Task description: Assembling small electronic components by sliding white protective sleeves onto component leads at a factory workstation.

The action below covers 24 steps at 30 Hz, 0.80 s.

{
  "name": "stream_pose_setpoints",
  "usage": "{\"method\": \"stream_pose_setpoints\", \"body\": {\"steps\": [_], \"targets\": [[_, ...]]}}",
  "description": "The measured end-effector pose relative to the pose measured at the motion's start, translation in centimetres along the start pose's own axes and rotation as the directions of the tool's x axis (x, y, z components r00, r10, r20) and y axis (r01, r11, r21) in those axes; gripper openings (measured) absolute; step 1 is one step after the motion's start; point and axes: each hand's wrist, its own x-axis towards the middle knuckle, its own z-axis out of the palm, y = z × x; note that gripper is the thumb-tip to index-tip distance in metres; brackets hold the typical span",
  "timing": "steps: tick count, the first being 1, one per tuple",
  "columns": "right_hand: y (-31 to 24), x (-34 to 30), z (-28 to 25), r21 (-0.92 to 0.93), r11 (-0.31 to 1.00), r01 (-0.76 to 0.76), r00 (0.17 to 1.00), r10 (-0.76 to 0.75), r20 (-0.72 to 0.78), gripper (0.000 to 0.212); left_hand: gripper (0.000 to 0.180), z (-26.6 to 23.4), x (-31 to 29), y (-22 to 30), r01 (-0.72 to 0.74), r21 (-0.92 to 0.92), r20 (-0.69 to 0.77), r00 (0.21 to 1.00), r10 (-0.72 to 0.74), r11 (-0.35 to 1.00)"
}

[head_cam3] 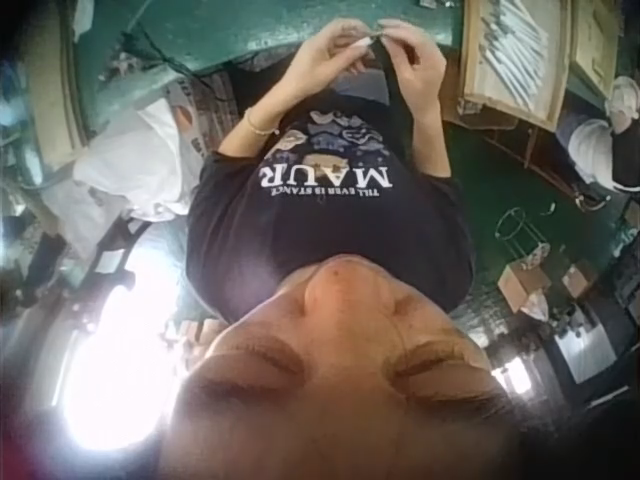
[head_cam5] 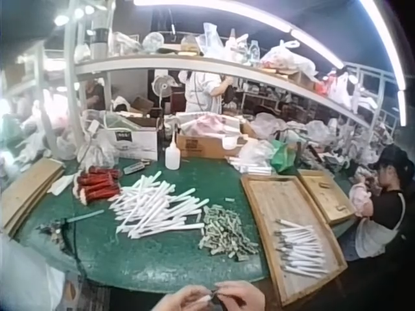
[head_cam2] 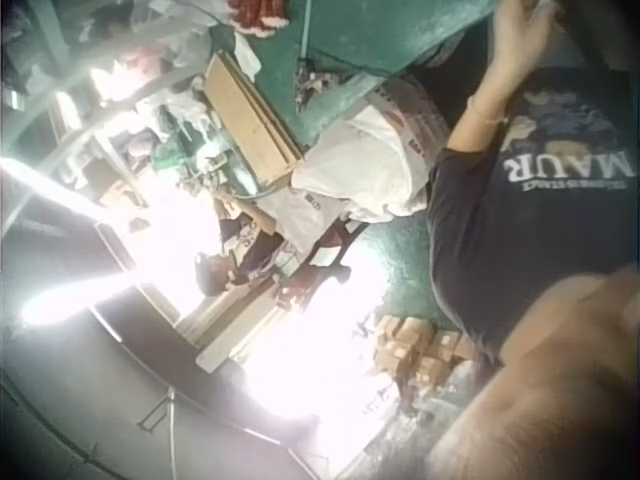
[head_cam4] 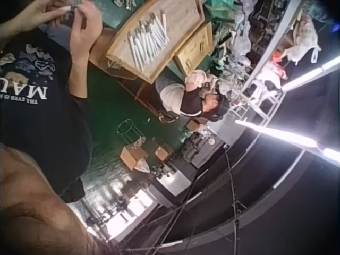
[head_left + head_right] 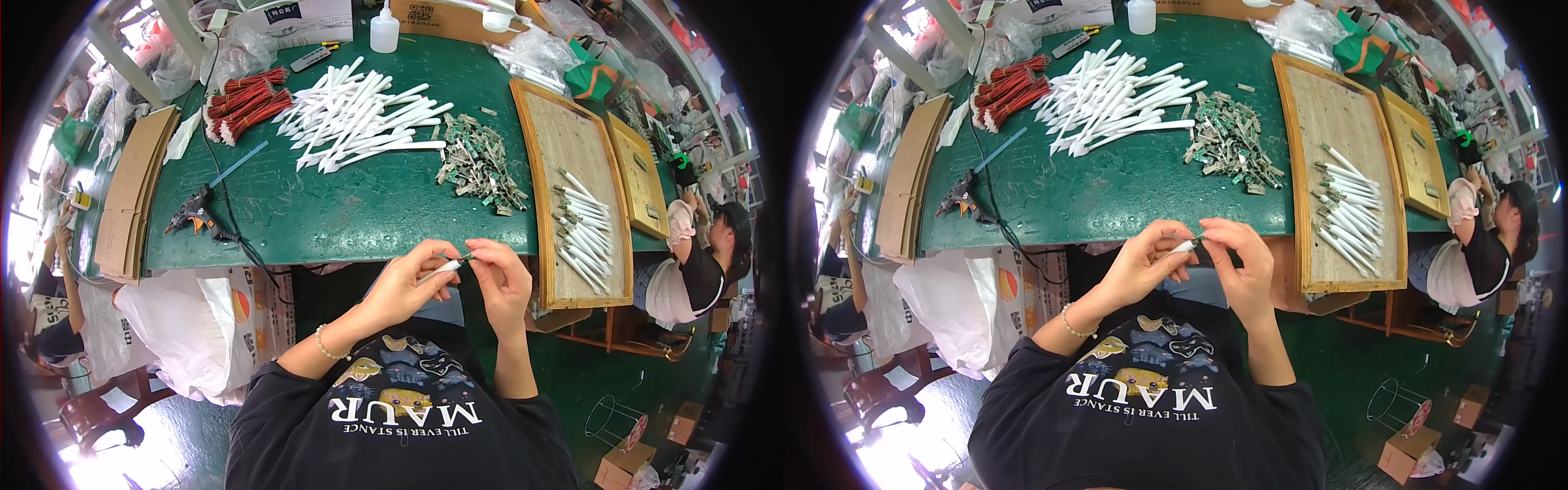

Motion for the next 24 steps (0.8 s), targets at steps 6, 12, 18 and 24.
{"method": "stream_pose_setpoints", "body": {"steps": [6,12,18,24], "targets": [[0.07,0.44,0.04,-0.278,0.917,0.287,0.958,-0.272,0.092,0.019,0.024,0.26,-0.04,-0.29,-0.035,0.092,-0.05,0.998,0.04,0.995],[0.11,0.51,-0.05,-0.308,0.894,0.326,0.945,-0.31,0.102,0.019,0.024,0.49,-0.15,0.03,-0.05,0.143,-0.076,0.995,0.061,0.989],[-0.42,0.69,-0.05,-0.322,0.893,0.315,0.949,-0.283,0.141,0.017,0.024,0.56,-0.17,-0.24,-0.074,0.208,-0.089,0.992,0.094,0.975],[-0.43,0.68,-0.07,-0.374,0.861,0.344,0.938,-0.301,0.169,0.018,0.023,0.52,-0.11,-0.16,-0.081,0.224,-0.092,0.99,0.104,0.971]]}}
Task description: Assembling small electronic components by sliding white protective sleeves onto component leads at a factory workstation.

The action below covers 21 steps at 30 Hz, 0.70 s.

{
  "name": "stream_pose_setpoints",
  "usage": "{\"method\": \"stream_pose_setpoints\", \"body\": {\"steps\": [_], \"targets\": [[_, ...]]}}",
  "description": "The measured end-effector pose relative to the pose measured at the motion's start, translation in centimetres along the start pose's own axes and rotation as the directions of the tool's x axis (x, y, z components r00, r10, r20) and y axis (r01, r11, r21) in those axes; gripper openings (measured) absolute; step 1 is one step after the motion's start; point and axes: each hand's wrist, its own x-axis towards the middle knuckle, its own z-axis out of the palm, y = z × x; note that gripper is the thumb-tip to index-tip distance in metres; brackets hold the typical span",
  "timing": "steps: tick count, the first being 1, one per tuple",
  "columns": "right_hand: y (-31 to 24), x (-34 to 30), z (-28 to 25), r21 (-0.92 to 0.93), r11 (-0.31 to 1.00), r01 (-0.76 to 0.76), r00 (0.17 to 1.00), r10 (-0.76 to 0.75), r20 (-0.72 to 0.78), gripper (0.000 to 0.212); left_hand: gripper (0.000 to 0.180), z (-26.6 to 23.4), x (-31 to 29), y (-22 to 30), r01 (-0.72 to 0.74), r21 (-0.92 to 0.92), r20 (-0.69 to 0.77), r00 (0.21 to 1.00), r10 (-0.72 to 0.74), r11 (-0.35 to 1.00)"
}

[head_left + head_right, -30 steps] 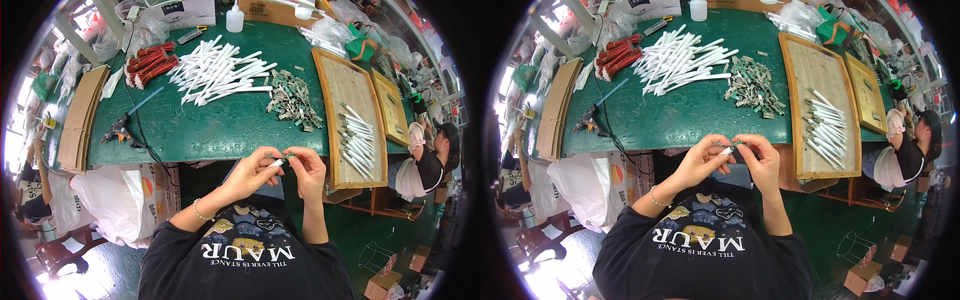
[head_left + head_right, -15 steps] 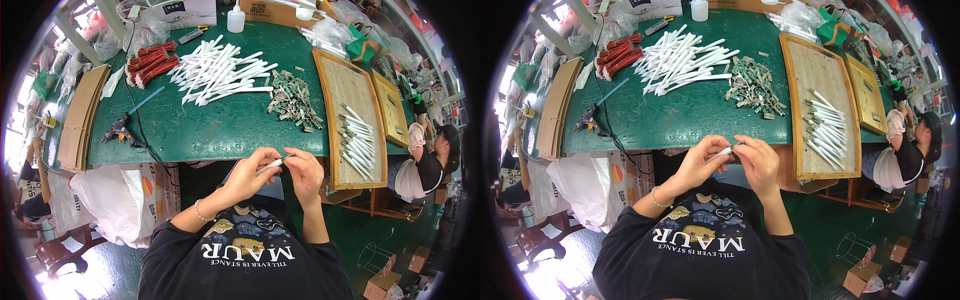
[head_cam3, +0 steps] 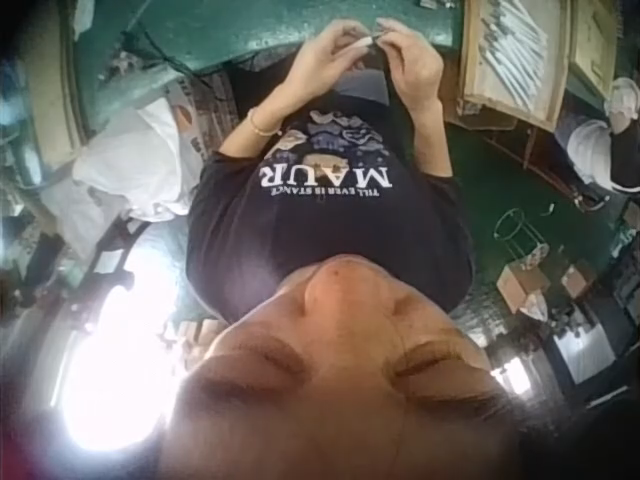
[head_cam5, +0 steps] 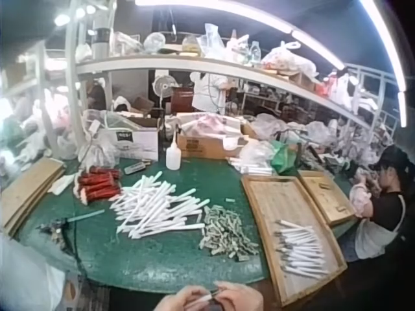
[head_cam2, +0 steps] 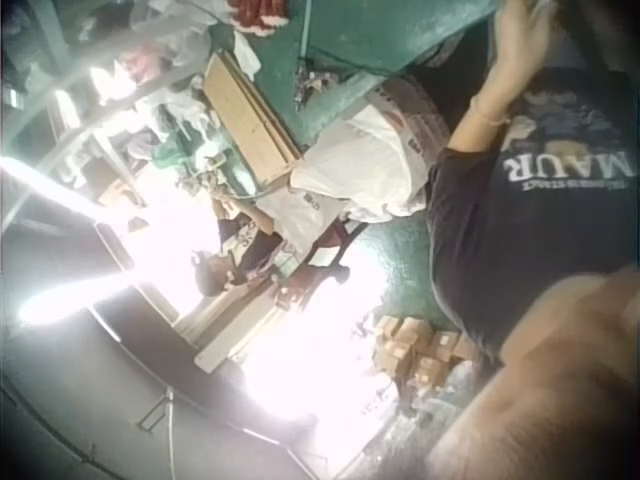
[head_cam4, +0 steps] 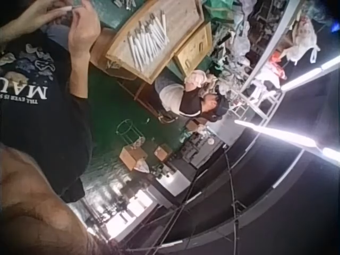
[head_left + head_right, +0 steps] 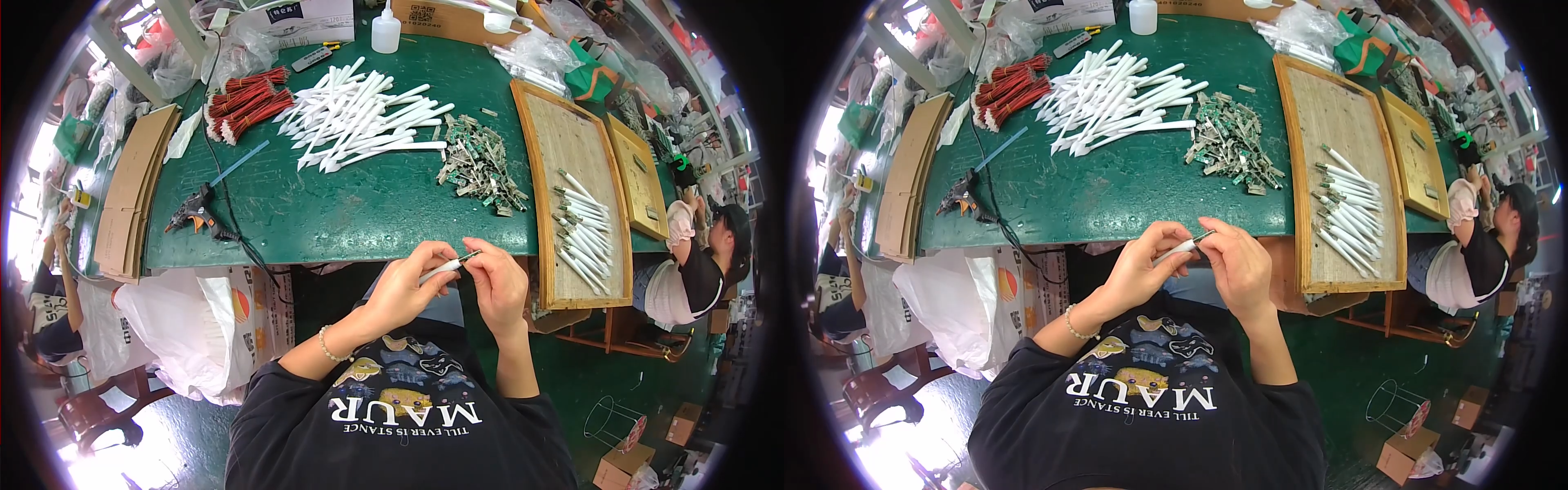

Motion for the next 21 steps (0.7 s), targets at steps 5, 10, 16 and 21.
{"method": "stream_pose_setpoints", "body": {"steps": [5,10,16,21], "targets": [[0.04,-0.17,-0.01,0.031,0.999,-0.032,0.999,0.032,0.013,0.017,0.023,0.06,-0.01,-0.19,-0.011,-0.003,0.0,1.0,0.011,1.0],[0.11,-0.43,0.28,0.065,0.995,-0.076,0.997,0.076,0.011,0.015,0.023,0.15,0.02,-0.09,0.003,-0.003,-0.002,1.0,-0.003,1.0],[0.3,-0.87,0.69,0.179,0.977,-0.12,0.988,0.135,-0.075,0.015,0.021,0.08,0.04,0.01,0.003,-0.014,-0.004,1.0,-0.003,1.0],[0.06,-0.26,0.39,0.069,0.997,-0.045,0.998,0.048,-0.038,0.017,0.021,0.11,-0.01,-0.06,0.01,0.036,-0.018,1.0,-0.009,0.999]]}}
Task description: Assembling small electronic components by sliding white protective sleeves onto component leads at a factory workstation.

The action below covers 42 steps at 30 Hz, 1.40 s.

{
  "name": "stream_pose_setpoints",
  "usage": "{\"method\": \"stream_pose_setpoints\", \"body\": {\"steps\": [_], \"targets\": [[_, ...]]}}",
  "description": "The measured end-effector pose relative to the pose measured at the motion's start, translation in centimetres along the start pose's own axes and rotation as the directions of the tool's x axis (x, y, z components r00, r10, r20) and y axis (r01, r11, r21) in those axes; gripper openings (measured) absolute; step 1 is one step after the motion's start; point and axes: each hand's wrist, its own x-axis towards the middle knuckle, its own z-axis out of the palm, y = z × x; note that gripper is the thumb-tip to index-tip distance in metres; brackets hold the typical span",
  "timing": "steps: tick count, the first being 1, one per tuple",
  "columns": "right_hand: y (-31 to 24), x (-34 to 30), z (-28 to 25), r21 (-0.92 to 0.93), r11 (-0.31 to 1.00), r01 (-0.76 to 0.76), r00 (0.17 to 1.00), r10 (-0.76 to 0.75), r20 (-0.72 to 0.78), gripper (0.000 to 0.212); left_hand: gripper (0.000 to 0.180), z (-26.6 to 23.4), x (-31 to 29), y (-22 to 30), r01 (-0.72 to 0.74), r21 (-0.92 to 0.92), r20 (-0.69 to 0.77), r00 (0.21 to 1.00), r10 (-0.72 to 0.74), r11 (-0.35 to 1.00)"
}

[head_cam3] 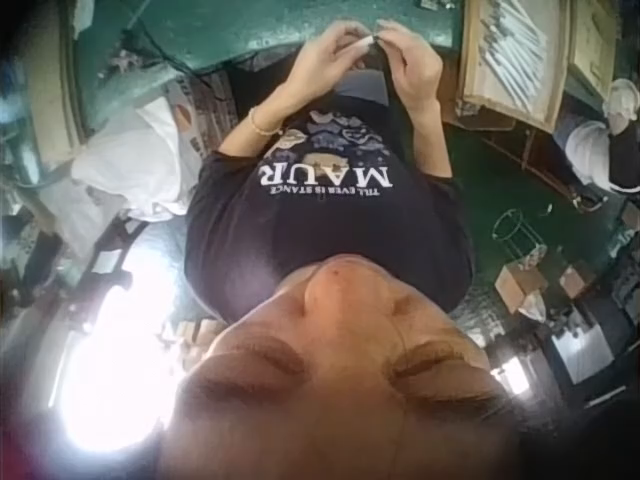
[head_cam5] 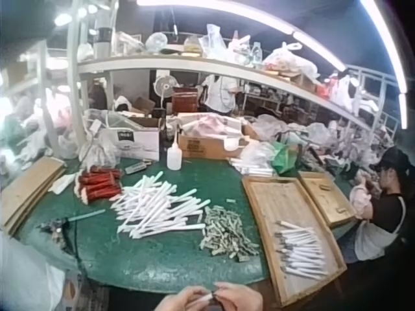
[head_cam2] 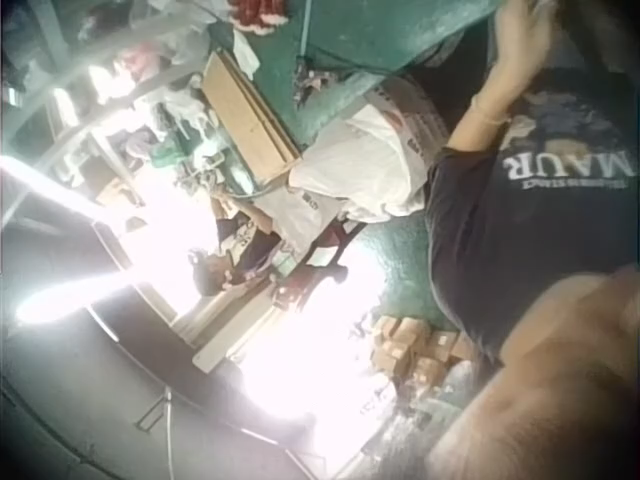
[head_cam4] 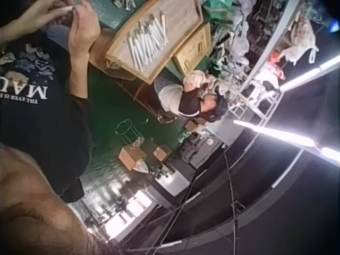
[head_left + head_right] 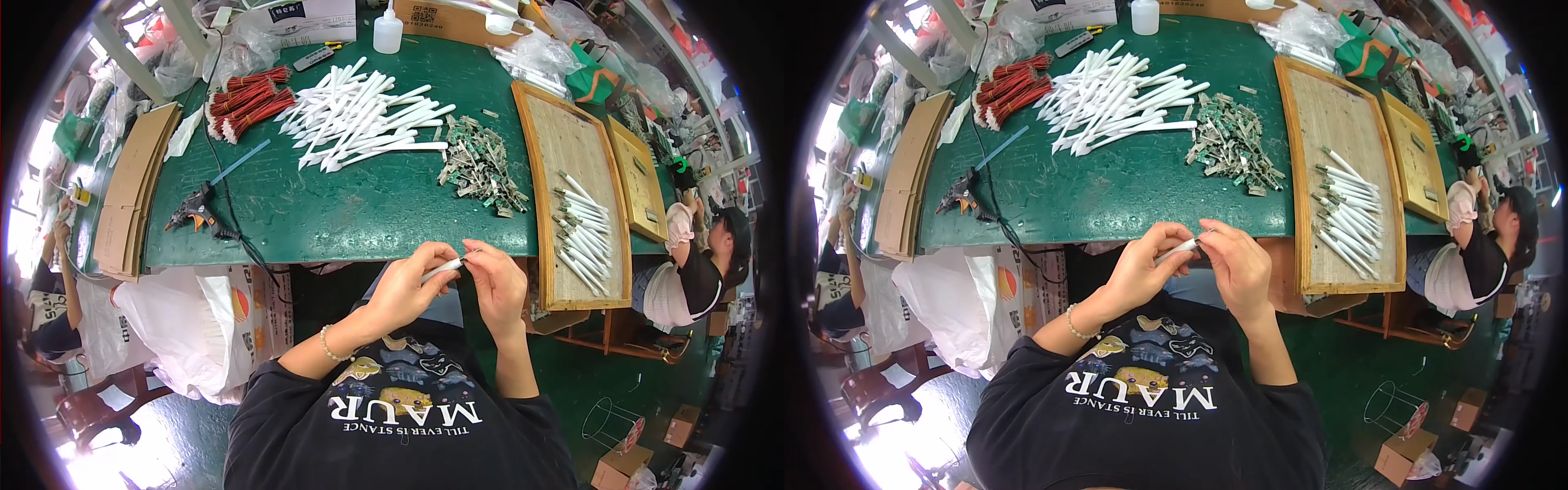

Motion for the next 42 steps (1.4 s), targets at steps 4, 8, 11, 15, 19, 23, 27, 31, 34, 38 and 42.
{"method": "stream_pose_setpoints", "body": {"steps": [4,8,11,15,19,23,27,31,34,38,42], "targets": [[0.31,-0.15,-0.06,-0.03,0.999,0.036,0.999,-0.036,0.007,0.018,0.022,0.03,0.04,-0.03,-0.017,0.049,-0.01,1.0,0.017,0.999],[0.38,-0.07,0.01,-0.035,0.998,0.051,0.999,-0.051,0.009,0.018,0.022,0.03,0.04,-0.11,-0.038,0.057,-0.014,0.999,0.039,0.998],[0.35,-0.09,0.11,-0.023,0.999,0.047,0.999,-0.047,-0.01,0.018,0.022,0.03,0.0,-0.12,-0.041,0.093,-0.019,0.999,0.043,0.995],[0.29,-0.06,0.1,-0.013,0.999,0.037,0.999,-0.037,-0.003,0.017,0.022,0.11,0.0,-0.15,-0.068,0.119,-0.022,0.997,0.071,0.991],[0.23,-0.19,0.14,0.017,1.0,-0.006,1.0,0.006,-0.004,0.015,0.021,0.15,0.02,-0.29,-0.131,0.183,-0.037,0.989,0.14,0.974],[0.29,-0.34,0.23,0.021,1.0,-0.017,1.0,0.017,0.001,0.014,0.021,0.2,0.13,-0.33,-0.206,0.292,-0.054,0.971,0.231,0.934],[0.15,-0.71,0.42,0.055,0.994,-0.092,0.996,0.093,-0.01,0.012,0.022,0.28,0.2,-0.34,-0.264,0.358,-0.074,0.948,0.309,0.895],[0.09,-0.88,0.82,0.108,0.985,-0.132,0.99,0.137,-0.039,0.012,0.023,0.28,0.24,-0.19,-0.271,0.386,-0.082,0.942,0.325,0.882],[0.07,-0.82,0.84,0.086,0.987,-0.135,0.99,0.138,-0.034,0.012,0.023,0.31,0.27,-0.15,-0.258,0.375,-0.088,0.946,0.311,0.891],[0.02,-0.6,0.61,0.045,0.992,-0.119,0.993,0.12,-0.019,0.013,0.023,0.29,0.27,-0.12,-0.267,0.378,-0.076,0.945,0.317,0.886],[-0.01,-0.38,0.35,-0.035,0.997,-0.068,0.998,0.068,-0.014,0.012,0.022,0.48,0.37,-0.22,-0.299,0.398,-0.072,0.932,0.355,0.867]]}}
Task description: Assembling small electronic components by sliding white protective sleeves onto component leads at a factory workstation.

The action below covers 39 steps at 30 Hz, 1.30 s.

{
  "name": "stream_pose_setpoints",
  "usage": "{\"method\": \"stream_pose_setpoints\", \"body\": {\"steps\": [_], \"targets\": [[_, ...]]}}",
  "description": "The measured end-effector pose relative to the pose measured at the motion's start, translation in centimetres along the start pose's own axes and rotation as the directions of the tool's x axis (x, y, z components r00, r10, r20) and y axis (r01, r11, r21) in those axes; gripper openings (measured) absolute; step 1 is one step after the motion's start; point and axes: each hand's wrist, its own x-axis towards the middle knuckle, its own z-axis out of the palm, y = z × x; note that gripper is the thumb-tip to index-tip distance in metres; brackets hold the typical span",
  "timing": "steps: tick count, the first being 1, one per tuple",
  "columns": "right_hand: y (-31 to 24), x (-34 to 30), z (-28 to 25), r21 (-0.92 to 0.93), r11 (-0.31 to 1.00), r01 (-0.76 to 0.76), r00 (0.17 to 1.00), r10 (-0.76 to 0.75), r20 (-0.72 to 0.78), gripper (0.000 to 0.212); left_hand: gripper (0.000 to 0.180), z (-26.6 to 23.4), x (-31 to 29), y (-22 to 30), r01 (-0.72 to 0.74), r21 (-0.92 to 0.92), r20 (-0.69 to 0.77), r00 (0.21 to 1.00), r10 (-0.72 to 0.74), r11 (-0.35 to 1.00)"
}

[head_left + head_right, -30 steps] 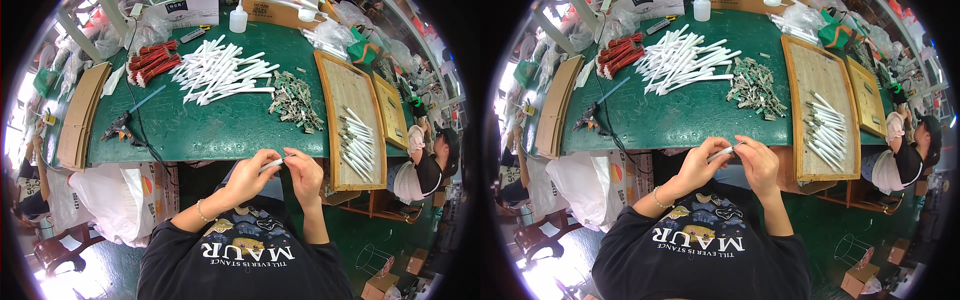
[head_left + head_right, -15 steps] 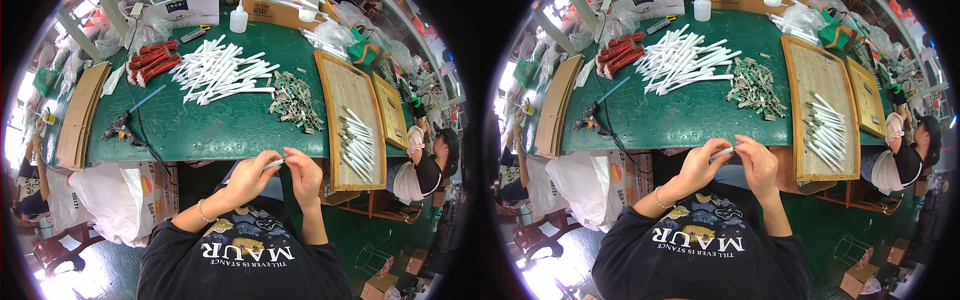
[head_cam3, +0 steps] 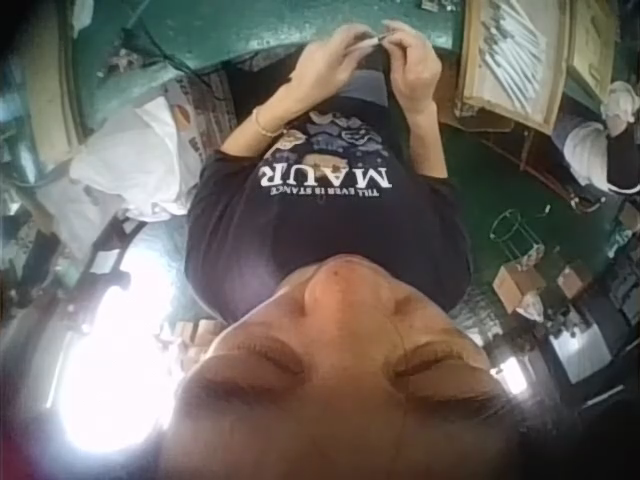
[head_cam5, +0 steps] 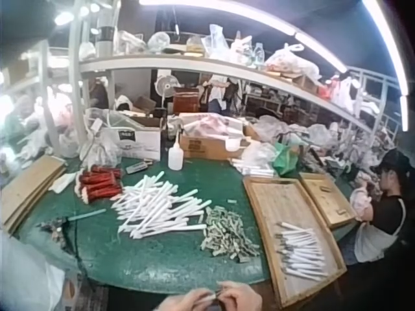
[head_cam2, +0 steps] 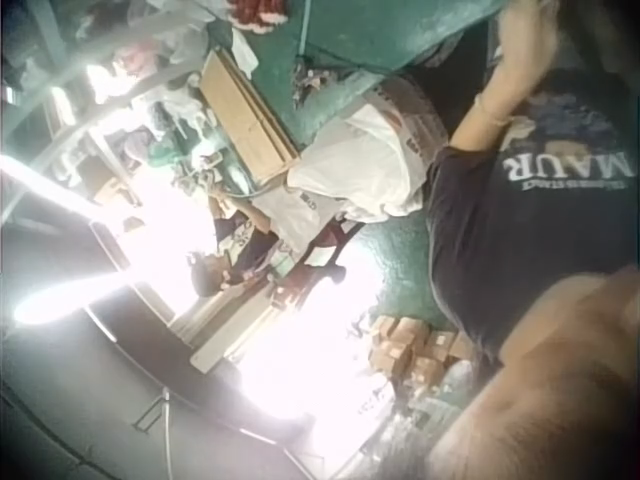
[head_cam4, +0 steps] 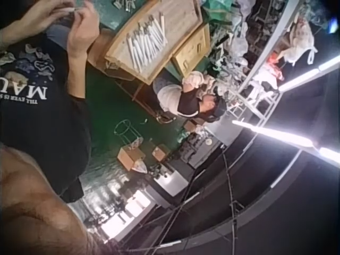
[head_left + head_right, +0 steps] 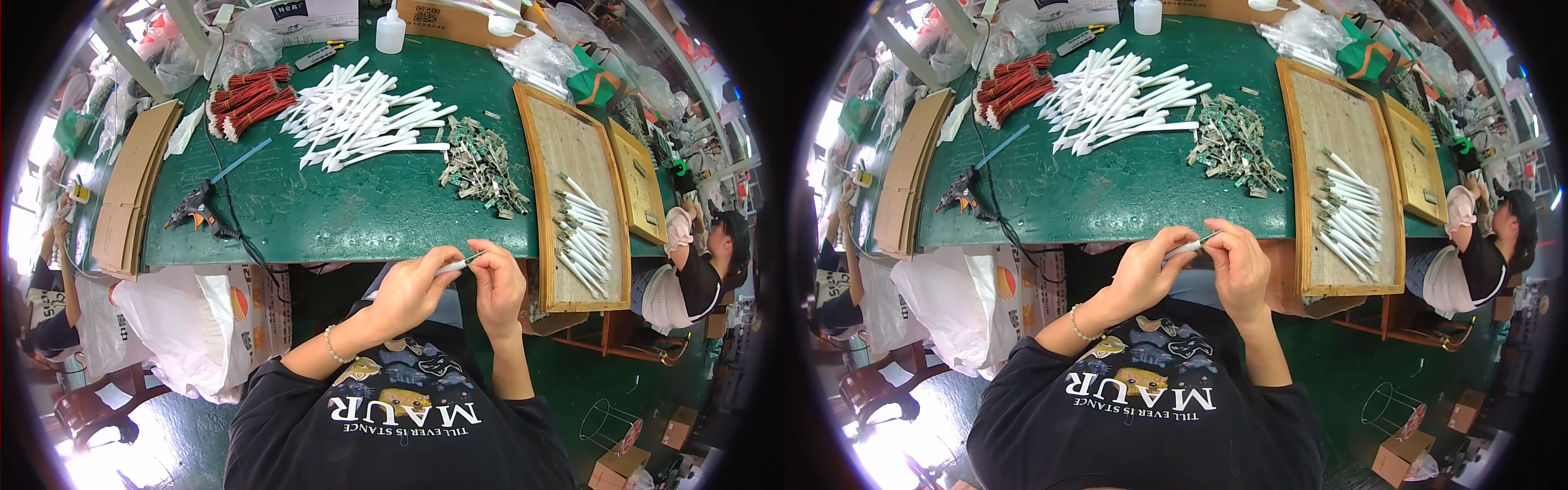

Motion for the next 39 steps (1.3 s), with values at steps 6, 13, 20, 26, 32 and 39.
{"method": "stream_pose_setpoints", "body": {"steps": [6,13,20,26,32,39], "targets": [[-0.2,-0.1,0.0,0.0,1.0,-0.012,1.0,0.012,-0.026,0.011,0.02,0.0,0.1,0.1,0.026,-0.03,0.039,0.999,-0.025,0.999],[-0.1,-0.1,0.1,0.184,0.977,-0.109,0.988,0.127,-0.085,0.012,0.019,-0.5,0.2,0.2,0.244,-0.215,0.134,0.967,-0.219,0.946],[0.1,0.2,-0.1,0.03,0.999,-0.034,0.999,0.034,-0.006,0.017,0.019,-0.4,0.1,0.1,0.212,-0.184,0.127,0.973,-0.19,0.96],[-0.5,0.5,-0.3,-0.019,0.999,-0.037,0.999,0.038,0.034,0.014,0.02,-0.3,0.0,0.0,0.133,-0.127,0.123,0.985,-0.117,0.983],[-0.6,-0.3,0.6,0.342,0.909,-0.238,0.966,0.26,-0.018,0.01,0.021,-0.4,0.2,-0.2,0.276,-0.286,0.203,0.953,-0.224,0.918],[-0.5,-0.1,0.8,0.736,0.546,-0.399,0.853,0.515,0.081,0.015,0.023,-0.9,0.4,-0.3,0.454,-0.608,0.351,0.89,-0.292,0.651]]}}
